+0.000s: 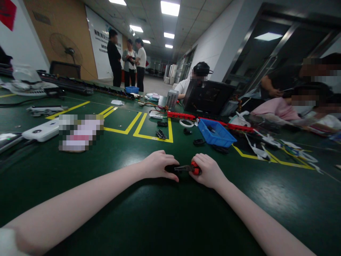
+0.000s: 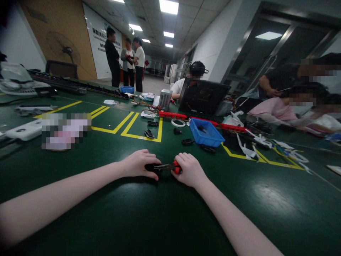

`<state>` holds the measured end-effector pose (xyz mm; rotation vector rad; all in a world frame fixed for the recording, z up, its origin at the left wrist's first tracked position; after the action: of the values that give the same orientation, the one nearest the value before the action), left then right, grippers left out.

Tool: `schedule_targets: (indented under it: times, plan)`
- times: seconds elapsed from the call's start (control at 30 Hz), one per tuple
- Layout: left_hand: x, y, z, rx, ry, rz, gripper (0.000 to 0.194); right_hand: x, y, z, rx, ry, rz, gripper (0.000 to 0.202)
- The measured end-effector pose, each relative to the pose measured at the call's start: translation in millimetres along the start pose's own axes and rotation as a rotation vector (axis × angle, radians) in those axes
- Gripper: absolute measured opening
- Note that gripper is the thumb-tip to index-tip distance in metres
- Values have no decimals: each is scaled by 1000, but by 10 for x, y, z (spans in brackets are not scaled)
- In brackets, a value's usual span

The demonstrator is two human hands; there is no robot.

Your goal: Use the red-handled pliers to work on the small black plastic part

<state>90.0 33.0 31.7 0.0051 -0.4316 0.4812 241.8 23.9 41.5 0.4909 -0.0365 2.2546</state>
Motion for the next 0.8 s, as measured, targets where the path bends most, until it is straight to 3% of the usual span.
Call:
schedule_targets:
  times: [0.33, 0.8]
  plan:
    - [-6, 78, 63, 166, -96, 159, 46, -10, -113, 12, -122, -115, -131, 13]
    - [-3, 75, 70, 164, -104, 142, 37, 1, -146, -10, -67, -69, -168, 14]
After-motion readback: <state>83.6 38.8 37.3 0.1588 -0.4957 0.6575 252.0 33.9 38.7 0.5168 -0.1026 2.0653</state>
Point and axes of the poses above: each hand's wrist, its own x-axis towards the middle knuckle, its own z-axis out of the back of the hand, y = z × x, the point moved 7 cm from there along x, towards the middle knuckle, and after that the axes turned 12 degrees about x, right-handed, at the moved point
